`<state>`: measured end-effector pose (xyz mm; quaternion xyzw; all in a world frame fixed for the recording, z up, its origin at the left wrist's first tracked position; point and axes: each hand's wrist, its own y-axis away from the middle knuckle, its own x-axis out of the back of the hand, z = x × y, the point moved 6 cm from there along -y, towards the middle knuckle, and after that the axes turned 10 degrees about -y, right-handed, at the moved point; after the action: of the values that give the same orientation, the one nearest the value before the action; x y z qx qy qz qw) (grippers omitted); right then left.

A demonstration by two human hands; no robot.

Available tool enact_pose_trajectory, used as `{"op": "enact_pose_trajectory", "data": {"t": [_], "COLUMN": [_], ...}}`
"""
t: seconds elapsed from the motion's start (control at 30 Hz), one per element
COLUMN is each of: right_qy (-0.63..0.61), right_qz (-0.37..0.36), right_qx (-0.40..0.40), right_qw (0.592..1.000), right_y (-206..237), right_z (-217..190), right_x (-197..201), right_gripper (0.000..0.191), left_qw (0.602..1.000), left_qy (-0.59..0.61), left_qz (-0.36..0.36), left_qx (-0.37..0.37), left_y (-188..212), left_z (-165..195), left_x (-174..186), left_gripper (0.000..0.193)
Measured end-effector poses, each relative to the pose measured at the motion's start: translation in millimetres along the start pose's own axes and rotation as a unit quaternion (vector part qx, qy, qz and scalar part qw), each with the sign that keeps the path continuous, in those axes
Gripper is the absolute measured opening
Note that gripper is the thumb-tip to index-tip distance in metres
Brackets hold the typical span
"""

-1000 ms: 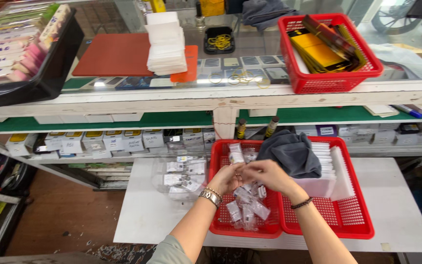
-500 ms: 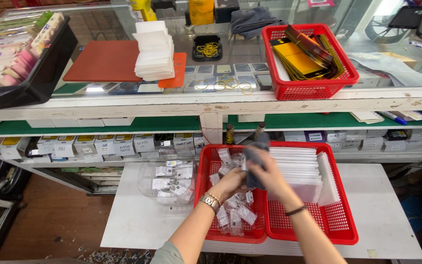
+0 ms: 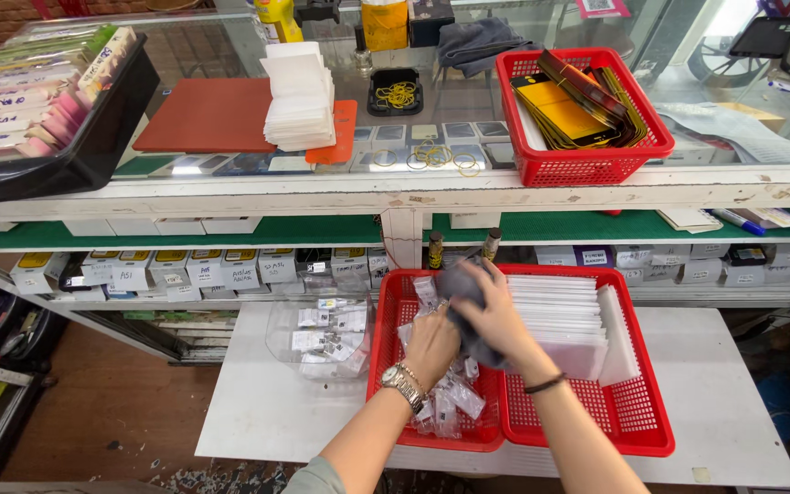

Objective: The person takes plastic-wrapped phone accessories from a red basket, wipes each item with a gray cloth, and places the wiped items into a clear plastic container on the counter, repeating this for many items one at a time.

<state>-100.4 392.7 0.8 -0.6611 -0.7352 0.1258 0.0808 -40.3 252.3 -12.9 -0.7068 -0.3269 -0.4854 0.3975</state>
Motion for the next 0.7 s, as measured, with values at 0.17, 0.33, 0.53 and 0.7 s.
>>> {"op": "enact_pose_trajectory", "data": {"t": [0.17,0.33,0.53,0.7], "right_qy": [0.093,-0.101,0.384,-0.135], "right_qz": [0.108,0.2,0.065,0.206], "right_qx": [-0.178,-0.229,-0.072,-0.237], "right_qw": [0.974,0.947,0.918,0.94], "right_y": [-1,14,9,13], "right_z": [21,7,-12,12], "right_x": [20,27,2,20], "right_gripper": [0.042,0.043,0.039,0.043], "left_qw": [0.992,0.991,0.983,0.9], "left_qy": [0.079,0.051,0.153,0.39], "left_qz": [0.101,0.123,0.104,0.069], "left_qx": [0.006,-0.023,-0.011,0.18], "left_y": [9,12,14,15], "left_z": [-4,-16,-13,-6], "left_x": [38,67,66,20], "left_gripper": [0.039,0.046,0.04,0.028]}}
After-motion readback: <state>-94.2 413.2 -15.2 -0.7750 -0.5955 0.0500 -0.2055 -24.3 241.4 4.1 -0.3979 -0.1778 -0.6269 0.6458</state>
